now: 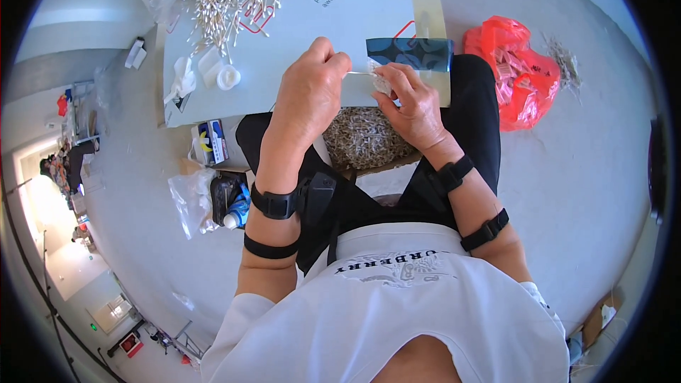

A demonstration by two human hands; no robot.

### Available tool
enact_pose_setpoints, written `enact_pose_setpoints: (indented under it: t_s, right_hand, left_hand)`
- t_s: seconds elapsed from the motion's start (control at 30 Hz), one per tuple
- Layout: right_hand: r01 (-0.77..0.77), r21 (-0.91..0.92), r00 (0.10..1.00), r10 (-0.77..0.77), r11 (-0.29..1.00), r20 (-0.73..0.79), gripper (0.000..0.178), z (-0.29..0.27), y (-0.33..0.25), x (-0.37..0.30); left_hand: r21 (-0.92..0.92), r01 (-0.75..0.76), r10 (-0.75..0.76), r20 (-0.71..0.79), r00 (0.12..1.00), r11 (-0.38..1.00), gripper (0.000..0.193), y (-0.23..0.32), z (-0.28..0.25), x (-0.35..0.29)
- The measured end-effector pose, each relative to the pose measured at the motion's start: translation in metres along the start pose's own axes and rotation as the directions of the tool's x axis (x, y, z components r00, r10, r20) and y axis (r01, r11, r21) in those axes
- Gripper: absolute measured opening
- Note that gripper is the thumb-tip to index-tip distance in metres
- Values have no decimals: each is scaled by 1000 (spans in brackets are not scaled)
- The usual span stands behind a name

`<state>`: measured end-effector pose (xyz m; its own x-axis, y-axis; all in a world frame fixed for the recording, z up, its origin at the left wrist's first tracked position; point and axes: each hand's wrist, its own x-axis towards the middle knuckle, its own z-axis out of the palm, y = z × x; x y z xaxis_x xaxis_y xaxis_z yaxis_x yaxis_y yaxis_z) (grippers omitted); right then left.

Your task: Placing cotton swabs into small plastic packets and sealing them.

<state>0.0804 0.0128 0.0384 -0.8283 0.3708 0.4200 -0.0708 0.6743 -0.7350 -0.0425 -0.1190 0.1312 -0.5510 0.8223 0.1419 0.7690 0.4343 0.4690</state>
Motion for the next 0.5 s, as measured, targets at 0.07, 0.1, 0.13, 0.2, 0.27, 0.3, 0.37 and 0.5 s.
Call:
enact_pose_setpoints:
  t_s: [0.07, 0.1, 0.13, 0.2, 0.27, 0.3, 0.37, 0.5]
  right_hand:
    - [-7, 2, 1000, 7, 1000, 5, 37, -1, -1, 0]
    - [4, -10, 1000, -4, 1000, 6, 38, -1, -2, 0]
    - [15, -23, 1000, -15, 1000, 7, 38, -2, -2, 1]
    - [12, -24, 1000, -12, 1000, 9, 38, -2, -3, 1]
    - [8, -25, 1000, -7, 1000, 12, 38, -3, -3, 0]
    - [6, -26, 1000, -5, 1000, 22, 38, -3, -4, 0]
    - [3, -28, 1000, -2, 1000, 32, 38, -2, -5, 1]
    - [6, -23, 1000, -5, 1000, 19, 40, 0, -3, 1]
  left_hand:
    - [38, -41, 41, 3, 999, 998, 12, 1, 1, 1]
    - [38, -44, 43, 6, 999, 998, 12, 2, 2, 1]
    - [77, -74, 74, 5, 997, 994, 12, 3, 2, 2]
    - [115, -106, 106, 9, 994, 988, 12, 8, 1, 5]
    - [231, -165, 149, 87, 985, 959, 11, 15, 0, 8]
    - [232, -165, 148, 88, 985, 959, 11, 16, 2, 9]
    - [196, -246, 241, 49, 969, 949, 12, 18, 8, 12]
    - [135, -203, 190, 105, 976, 970, 14, 12, 21, 14]
